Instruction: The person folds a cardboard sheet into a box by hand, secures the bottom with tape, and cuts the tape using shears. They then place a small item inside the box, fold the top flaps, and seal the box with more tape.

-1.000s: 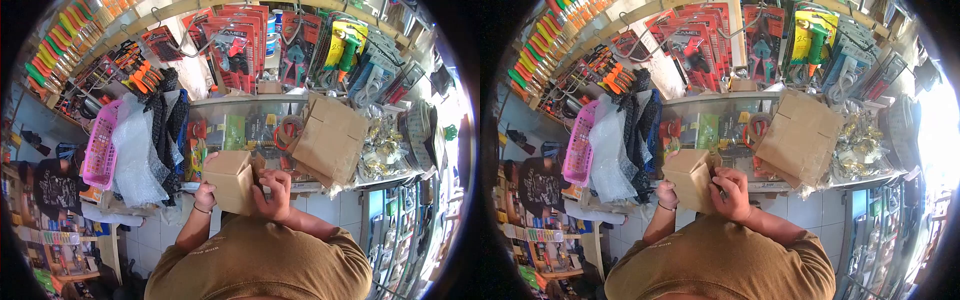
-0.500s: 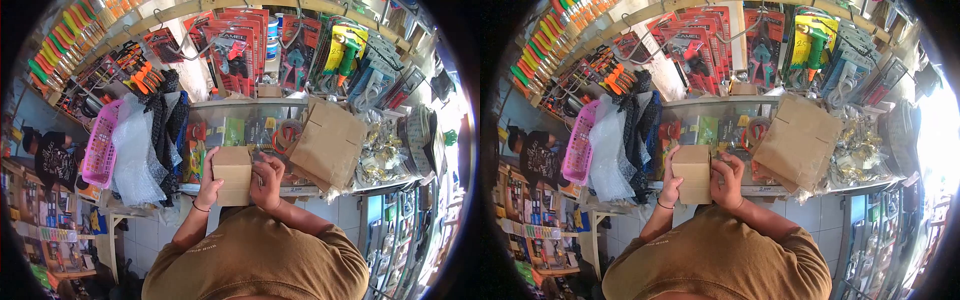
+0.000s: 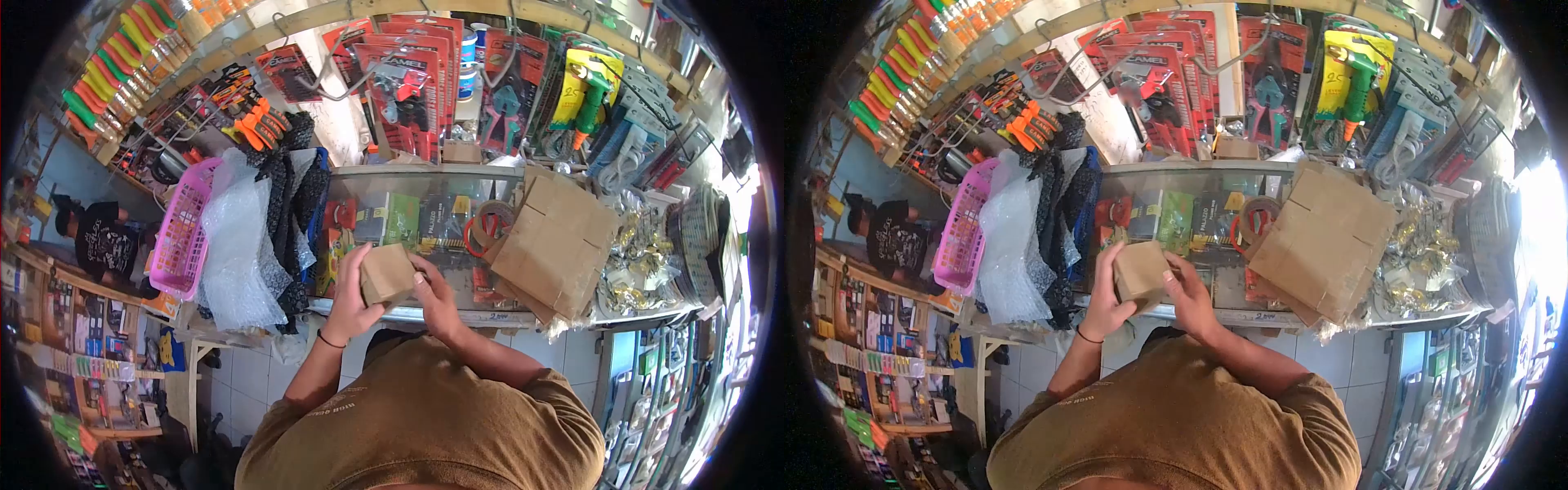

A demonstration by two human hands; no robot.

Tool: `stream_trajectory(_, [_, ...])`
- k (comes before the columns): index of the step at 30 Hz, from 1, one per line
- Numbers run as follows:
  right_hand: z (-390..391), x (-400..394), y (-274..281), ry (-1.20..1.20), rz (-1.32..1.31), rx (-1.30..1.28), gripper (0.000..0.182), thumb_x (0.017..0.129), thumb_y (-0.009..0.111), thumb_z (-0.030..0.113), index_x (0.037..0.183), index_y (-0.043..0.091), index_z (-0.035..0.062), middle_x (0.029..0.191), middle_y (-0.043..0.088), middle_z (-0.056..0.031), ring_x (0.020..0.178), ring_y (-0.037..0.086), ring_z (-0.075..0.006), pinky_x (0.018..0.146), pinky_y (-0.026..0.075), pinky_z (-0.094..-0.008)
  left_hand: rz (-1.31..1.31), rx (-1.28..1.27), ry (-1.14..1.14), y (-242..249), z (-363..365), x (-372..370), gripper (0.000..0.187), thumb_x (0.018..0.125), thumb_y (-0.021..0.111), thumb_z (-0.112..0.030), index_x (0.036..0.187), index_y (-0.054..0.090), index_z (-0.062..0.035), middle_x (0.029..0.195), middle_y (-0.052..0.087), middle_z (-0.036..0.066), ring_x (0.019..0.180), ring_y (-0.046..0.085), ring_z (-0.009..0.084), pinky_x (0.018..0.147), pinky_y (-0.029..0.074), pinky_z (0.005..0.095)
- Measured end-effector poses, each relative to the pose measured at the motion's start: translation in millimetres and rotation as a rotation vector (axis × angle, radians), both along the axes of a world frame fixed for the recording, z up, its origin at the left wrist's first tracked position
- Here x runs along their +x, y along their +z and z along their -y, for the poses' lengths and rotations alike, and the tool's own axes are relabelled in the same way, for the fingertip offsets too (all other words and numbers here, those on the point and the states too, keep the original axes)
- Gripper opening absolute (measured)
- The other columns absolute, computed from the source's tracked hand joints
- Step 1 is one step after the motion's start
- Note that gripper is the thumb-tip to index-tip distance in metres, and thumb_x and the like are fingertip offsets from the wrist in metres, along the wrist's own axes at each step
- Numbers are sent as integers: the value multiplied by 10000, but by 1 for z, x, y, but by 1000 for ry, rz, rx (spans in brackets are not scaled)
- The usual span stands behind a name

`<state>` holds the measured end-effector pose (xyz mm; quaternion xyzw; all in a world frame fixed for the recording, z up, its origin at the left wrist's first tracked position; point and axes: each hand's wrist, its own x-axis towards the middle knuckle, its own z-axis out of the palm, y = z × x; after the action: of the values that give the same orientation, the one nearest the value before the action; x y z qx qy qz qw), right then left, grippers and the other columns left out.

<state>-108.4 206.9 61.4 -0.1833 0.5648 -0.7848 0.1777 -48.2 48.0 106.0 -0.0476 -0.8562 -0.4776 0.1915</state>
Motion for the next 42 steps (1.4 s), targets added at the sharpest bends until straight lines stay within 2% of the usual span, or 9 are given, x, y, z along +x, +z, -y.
stream_trajectory(5, [17,-14,-33,47,473,-45,347,902,486,150,1226,483,24,1144,549,-92,1037,523,-187,860,437,-318,191,-636,6,3,-2,-26,846,567,660,-161,1345,339,-81,1253,420,167,1136,418,344,922,315,446])
stream_trajectory(9, [15,-17,-68,-79,41,398,309,876,485,155,1138,541,1,1062,594,-175,986,575,-247,812,461,-335,233,-849,1,-22,-1,-43,900,570,686,-194,1378,301,-103,1267,412,167,1157,406,322,907,311,453])
stream_trajectory(10, [9,-10,-57,-233,-393,575,289,868,488,137,1117,542,1,1053,590,-198,949,594,-280,790,467,-340,220,-851,25,-20,-1,-45,900,570,686,-194,1378,301,-103,1267,412,167,1157,406,322,907,311,453])
stream_trajectory(17, [-20,11,-51,-202,-68,516,228,818,558,80,1033,561,6,949,602,-162,931,580,-300,803,459,-363,185,-839,-195,-18,11,-53,866,636,665,-243,1391,269,-96,1327,381,151,1249,348,305,1003,245,531])
stream_trajectory(22, [-8,22,-63,-279,-793,704,105,752,603,62,853,575,54,814,580,-100,774,556,-286,690,452,-380,-40,-953,-224,-20,15,-46,814,674,638,-223,1398,277,-140,1358,363,109,1292,307,298,1004,229,567])
stream_trajectory(24, [0,26,-63,-342,-830,755,109,740,607,63,845,577,65,816,581,-94,763,549,-291,680,449,-386,-230,-1036,15,-24,15,-32,767,679,641,-207,1381,333,-191,1358,365,91,1299,290,322,1003,215,580])
stream_trajectory(29, [1,29,-70,-409,-484,740,124,776,614,103,878,587,38,814,577,-128,733,561,-300,653,456,-366,-168,-444,107,-53,22,37,580,681,649,-155,1239,489,-164,1289,387,146,1213,351,356,970,244,557])
stream_trajectory(38, [1,-15,9,-783,-649,1118,374,790,579,138,1127,486,6,1004,551,-195,805,608,-311,714,501,-407,-130,-218,68,-129,66,60,235,739,616,-118,965,570,-77,905,566,110,847,530,326,750,415,428])
stream_trajectory(42, [4,-87,-8,-778,-386,1370,433,779,586,125,1172,450,5,1032,545,-222,919,577,-390,740,500,-420,-149,-261,53,-123,62,50,177,738,607,-124,912,583,-100,866,554,91,805,531,318,694,417,427])
